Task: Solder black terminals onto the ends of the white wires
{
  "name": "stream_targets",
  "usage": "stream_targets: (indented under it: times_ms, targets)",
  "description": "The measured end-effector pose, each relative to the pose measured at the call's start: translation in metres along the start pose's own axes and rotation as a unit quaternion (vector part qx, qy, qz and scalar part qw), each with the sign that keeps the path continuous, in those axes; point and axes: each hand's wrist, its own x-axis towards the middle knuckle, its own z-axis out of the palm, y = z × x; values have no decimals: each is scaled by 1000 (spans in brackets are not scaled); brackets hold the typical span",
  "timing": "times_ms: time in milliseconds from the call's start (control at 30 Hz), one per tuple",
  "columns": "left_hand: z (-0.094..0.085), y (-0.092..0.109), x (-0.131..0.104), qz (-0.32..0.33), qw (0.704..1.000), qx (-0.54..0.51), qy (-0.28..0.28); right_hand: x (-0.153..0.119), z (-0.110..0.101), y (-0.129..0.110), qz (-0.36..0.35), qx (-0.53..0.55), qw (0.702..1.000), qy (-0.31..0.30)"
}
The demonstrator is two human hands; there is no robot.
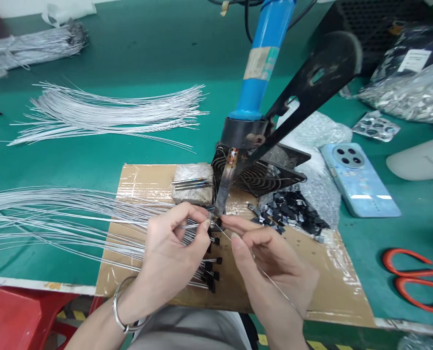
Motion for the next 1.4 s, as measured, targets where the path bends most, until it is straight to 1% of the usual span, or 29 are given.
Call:
stream_targets:
  times_ms: [200,367,567,700,933,1133,1267,1400]
  targets:
    - [2,0,1,2,1000,-12,-10,0,0,1,8,1,1000,2]
    - [2,0,0,-4,1000,-22,-9,0,0,0,-14,-11,1000,8]
    - [1,3,-1,21,1000,-4,5,0,0,4,-39,-15,999,4]
    - [1,3,-2,19,1000,3,2,0,0,6,-43,-19,999,2]
    - [1,1,-3,22,1000,5,-3,1,2,7,-68,-27,997,8]
    - [1,3,-3,26,1000,0,-5,-1,2,3,-47,-32,998,19]
    - [1,2,-2,26,1000,-1,-2,-2,2,3,-47,-29,998,20]
    - [1,2,-2,17,1000,12,-10,-1,2,4,-41,-31,999,18]
